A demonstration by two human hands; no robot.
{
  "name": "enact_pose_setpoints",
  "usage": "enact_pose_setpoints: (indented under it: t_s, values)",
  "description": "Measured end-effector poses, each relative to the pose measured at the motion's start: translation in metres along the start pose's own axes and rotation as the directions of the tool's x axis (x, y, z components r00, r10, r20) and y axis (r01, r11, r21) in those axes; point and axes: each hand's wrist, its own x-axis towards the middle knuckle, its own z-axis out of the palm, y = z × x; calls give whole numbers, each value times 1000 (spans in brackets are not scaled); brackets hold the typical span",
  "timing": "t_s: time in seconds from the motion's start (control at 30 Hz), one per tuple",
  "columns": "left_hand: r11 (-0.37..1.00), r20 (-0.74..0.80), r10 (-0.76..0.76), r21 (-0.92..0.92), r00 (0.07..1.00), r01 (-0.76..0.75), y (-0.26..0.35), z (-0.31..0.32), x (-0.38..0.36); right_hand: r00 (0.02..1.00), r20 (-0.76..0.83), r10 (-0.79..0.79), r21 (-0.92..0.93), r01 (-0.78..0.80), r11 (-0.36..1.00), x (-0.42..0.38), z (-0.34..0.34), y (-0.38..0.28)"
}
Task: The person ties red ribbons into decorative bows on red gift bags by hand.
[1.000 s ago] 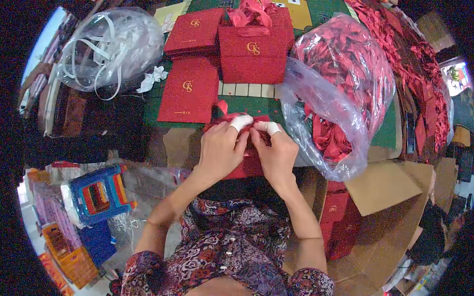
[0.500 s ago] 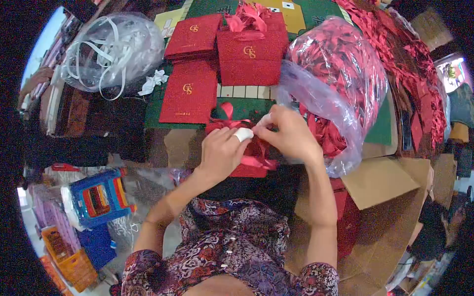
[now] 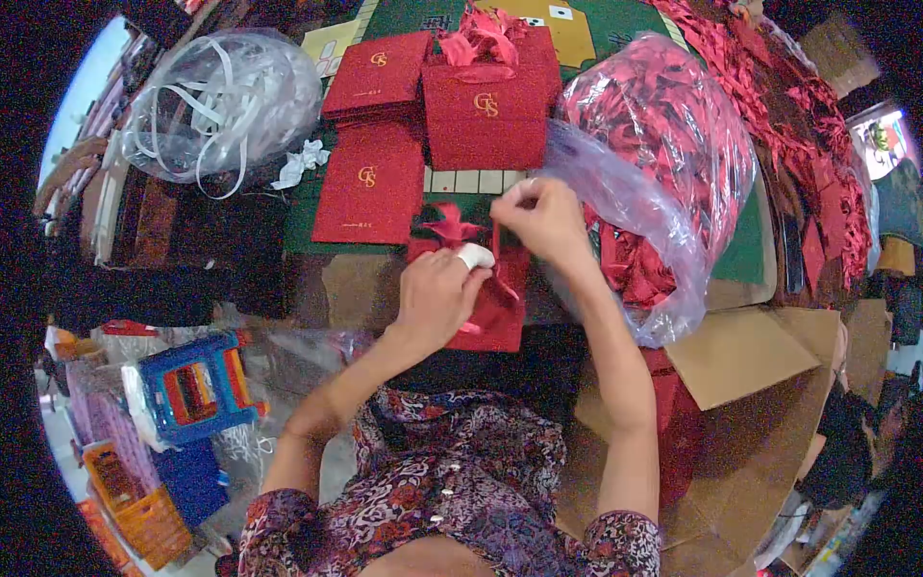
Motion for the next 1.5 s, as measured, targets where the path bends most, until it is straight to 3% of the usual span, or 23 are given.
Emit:
enact_pose_setpoints:
  t_s: [0.03,0.1,0.17,0.2,0.3,0.37,0.43,0.47,0.5,0.57,0.63,0.7,0.83,0.9,0.93,0.97,1.03,1.17,1.33,1.5]
  values:
    - [1000,17,-6,-7,1000,6,1,0,1,989,-128,-75,54,82,995,3,1,2]
    - [991,10,-92,-92,996,93,-5,3,1,984,-158,-82,-33,77,996,4,3,4]
    - [978,-41,-150,-153,988,142,-18,18,0,918,-246,-310,-245,251,937,3,5,9]
    - [944,29,-227,-238,973,227,-17,14,1,917,-241,-317,-248,258,934,3,7,11]
    - [906,-47,-355,-265,934,331,-9,-1,3,927,-264,-267,-130,240,962,-14,14,10]
    - [864,42,-411,-300,911,404,-14,-7,-3,909,-367,-197,-75,182,980,-33,12,-16]
    - [704,53,-478,-574,877,419,-18,-6,-9,884,-404,-236,-36,242,970,-49,18,-27]
    - [625,153,-516,-605,843,493,-15,-11,-12,911,-325,-255,-47,254,966,-59,21,-32]
    - [625,153,-518,-605,842,494,-11,-14,-13,931,-245,-272,-57,266,962,-67,26,-35]
    - [415,283,-564,-715,776,563,-7,-17,-17,874,-207,-440,-88,431,898,-76,44,-35]
    - [408,298,-525,-734,797,543,3,-18,-21,868,-199,-454,-198,419,886,-82,61,-37]
    - [510,225,-485,-712,845,482,4,-11,-26,854,-242,-461,-194,424,885,-84,73,-31]
    - [491,200,-476,-747,856,448,6,-12,-30,837,-280,-469,-162,441,883,-92,77,-34]
    - [673,162,-416,-606,895,423,3,-26,-29,953,-250,-172,162,217,963,-97,76,-30]
    - [737,98,-414,-546,905,397,3,-34,-28,966,-218,-135,207,181,961,-98,72,-29]
    - [824,54,-425,-390,903,411,2,-39,-26,973,-194,-123,168,156,973,-97,66,-30]
    - [963,-103,-268,-51,958,264,-15,-34,-29,983,-172,-64,87,80,993,-93,62,-30]
    - [952,56,-239,212,969,222,-20,-30,-34,978,-177,-107,8,110,994,-82,67,-20]
    - [945,38,-202,270,979,185,-20,-23,-33,971,-204,-127,-125,103,987,-78,75,-17]
    - [969,-15,-181,166,983,181,-13,-28,-27,955,-255,-151,-127,122,984,-78,80,-17]
